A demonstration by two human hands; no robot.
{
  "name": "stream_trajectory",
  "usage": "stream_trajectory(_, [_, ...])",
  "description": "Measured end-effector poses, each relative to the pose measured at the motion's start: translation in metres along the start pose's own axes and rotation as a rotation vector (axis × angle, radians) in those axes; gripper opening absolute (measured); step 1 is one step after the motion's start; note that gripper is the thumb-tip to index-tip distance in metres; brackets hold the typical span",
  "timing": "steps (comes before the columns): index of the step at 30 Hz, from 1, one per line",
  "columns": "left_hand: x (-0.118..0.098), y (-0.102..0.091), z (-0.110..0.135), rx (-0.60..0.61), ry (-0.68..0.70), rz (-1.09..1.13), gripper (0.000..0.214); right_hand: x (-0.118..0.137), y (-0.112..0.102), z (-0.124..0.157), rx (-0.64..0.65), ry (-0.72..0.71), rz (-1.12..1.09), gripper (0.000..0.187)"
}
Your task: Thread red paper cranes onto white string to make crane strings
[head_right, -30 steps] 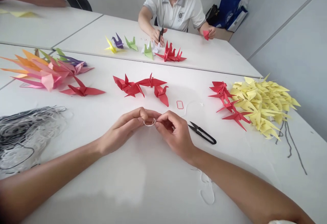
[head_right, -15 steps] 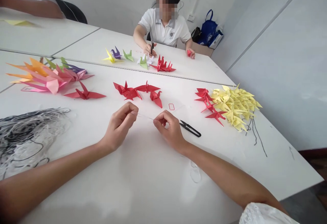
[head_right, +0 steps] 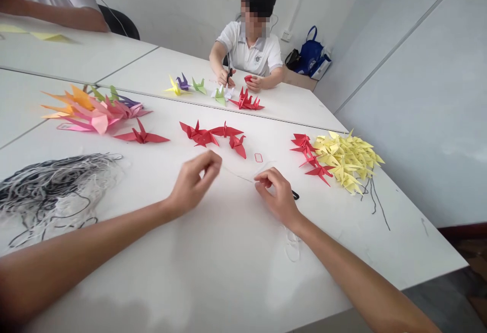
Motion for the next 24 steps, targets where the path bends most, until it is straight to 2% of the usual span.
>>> stream_trajectory(1, [0.005, -0.005, -0.005, -0.091, -0.052, 0.028, 0.017, 0.005, 0.003, 0.003, 0.012, -0.039, 0.012, 0.008])
stream_trajectory(2, [0.01, -0.008, -0.009, -0.127, -0.093, 0.061, 0.017, 0.011, 0.009, 0.005, 0.054, -0.092, 0.022, 0.011])
stream_trajectory(6, [0.025, -0.012, -0.015, -0.178, -0.193, 0.149, 0.018, 0.036, 0.042, 0.015, 0.397, -0.299, 0.11, 0.028])
stream_trajectory(10, [0.025, -0.011, -0.013, -0.179, -0.182, 0.174, 0.018, 0.051, 0.06, 0.013, 0.452, -0.296, 0.18, 0.047])
stream_trajectory(12, [0.023, -0.01, -0.011, -0.157, -0.17, 0.182, 0.018, 0.058, 0.062, 0.011, 0.506, -0.286, 0.071, 0.042])
stream_trajectory(15, [0.018, -0.008, -0.008, -0.099, -0.157, 0.177, 0.018, 0.065, 0.057, 0.006, 0.594, -0.242, -0.173, 0.021])
stream_trajectory(17, [0.013, -0.006, -0.006, -0.052, -0.129, 0.15, 0.017, 0.064, 0.052, -0.003, 0.469, -0.179, -0.228, 0.015])
stream_trajectory(19, [0.008, -0.002, -0.003, 0.006, -0.083, 0.117, 0.016, 0.057, 0.046, -0.015, 0.228, -0.094, -0.218, 0.004])
stream_trajectory(20, [0.006, -0.001, -0.002, 0.043, -0.06, 0.109, 0.016, 0.054, 0.045, -0.02, 0.133, -0.05, -0.22, 0.008])
stream_trajectory(22, [0.001, 0.003, 0.001, 0.12, -0.035, 0.115, 0.015, 0.048, 0.048, -0.03, 0.057, 0.017, -0.248, 0.019])
stream_trajectory(24, [-0.001, 0.005, 0.002, 0.166, -0.043, 0.129, 0.014, 0.044, 0.053, -0.035, 0.061, 0.048, -0.3, 0.021])
Point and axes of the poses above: each hand's wrist, its own z-axis away from the middle knuckle, its own y-axis out of the palm, x = y × z, the point moved 3 cm from there along -z, towards the middle knuckle, and after that the axes turned 3 degrees about -y, right-handed, at the moved point
